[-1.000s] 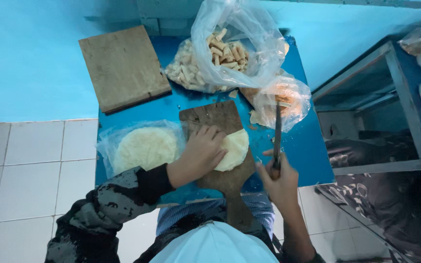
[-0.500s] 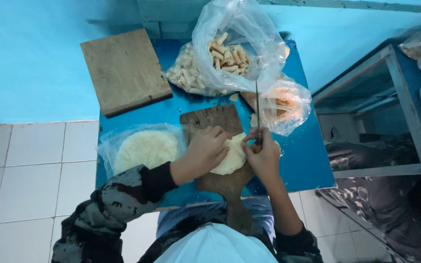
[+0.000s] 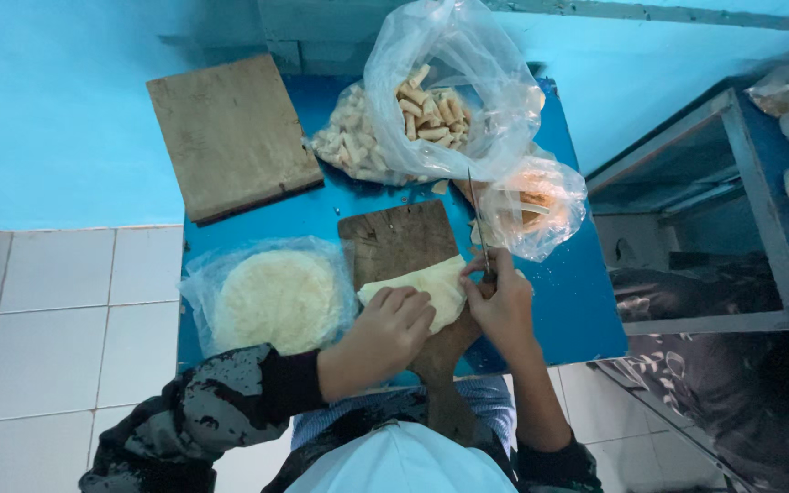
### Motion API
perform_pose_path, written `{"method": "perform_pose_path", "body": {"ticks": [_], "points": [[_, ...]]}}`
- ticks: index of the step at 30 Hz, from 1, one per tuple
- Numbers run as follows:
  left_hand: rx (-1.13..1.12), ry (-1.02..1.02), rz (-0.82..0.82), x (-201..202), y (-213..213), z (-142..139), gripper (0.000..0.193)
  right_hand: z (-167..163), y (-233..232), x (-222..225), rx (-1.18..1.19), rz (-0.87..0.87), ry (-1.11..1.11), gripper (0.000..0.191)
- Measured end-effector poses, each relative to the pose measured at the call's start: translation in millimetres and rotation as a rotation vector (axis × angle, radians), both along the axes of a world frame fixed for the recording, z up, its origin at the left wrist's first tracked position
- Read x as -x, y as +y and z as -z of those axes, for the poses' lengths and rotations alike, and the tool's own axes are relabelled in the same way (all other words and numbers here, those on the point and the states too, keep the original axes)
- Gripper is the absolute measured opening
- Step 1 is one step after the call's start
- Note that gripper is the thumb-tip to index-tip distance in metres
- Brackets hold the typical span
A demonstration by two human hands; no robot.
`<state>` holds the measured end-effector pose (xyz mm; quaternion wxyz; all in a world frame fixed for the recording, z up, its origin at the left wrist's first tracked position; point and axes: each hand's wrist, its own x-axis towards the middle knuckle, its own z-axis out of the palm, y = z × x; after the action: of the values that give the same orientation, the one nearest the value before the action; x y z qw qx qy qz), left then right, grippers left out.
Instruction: The person cuts a large round flat cracker on a wooden paddle board into diamond-shaped pieces using a knife, then separates the cut pieces and places them one at a time into a plastic bag on the table. Bags of similar snack crackers and a glass display case sit nearby.
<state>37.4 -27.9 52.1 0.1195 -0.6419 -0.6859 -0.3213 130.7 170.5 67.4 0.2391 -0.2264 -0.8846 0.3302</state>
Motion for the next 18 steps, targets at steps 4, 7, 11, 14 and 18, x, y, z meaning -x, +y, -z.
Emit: {"method": "perform_pose_path", "body": {"ticks": [4,7,11,14,18], "points": [[0.088,0.127,0.024,-6,-7,-2,0.046,0,0,-2,-0.051,-0.005,0.025,0.036],[0.124,0.206,0.024,-9,-10,-4,0.052,2,5,0,-0.082,-0.013,0.07,0.031],[0.124,0.235,0.022,-9,-10,-4,0.05,8,9,9,-0.026,0.039,-0.011,0.029],[0.085,0.206,0.026,-8,-9,-2,0.045,11,11,12,-0.048,0.028,0.007,0.028],[-0.044,0.049,0.029,-5,-5,-2,0.028,6,8,3,-0.208,0.01,0.126,0.047]]}}
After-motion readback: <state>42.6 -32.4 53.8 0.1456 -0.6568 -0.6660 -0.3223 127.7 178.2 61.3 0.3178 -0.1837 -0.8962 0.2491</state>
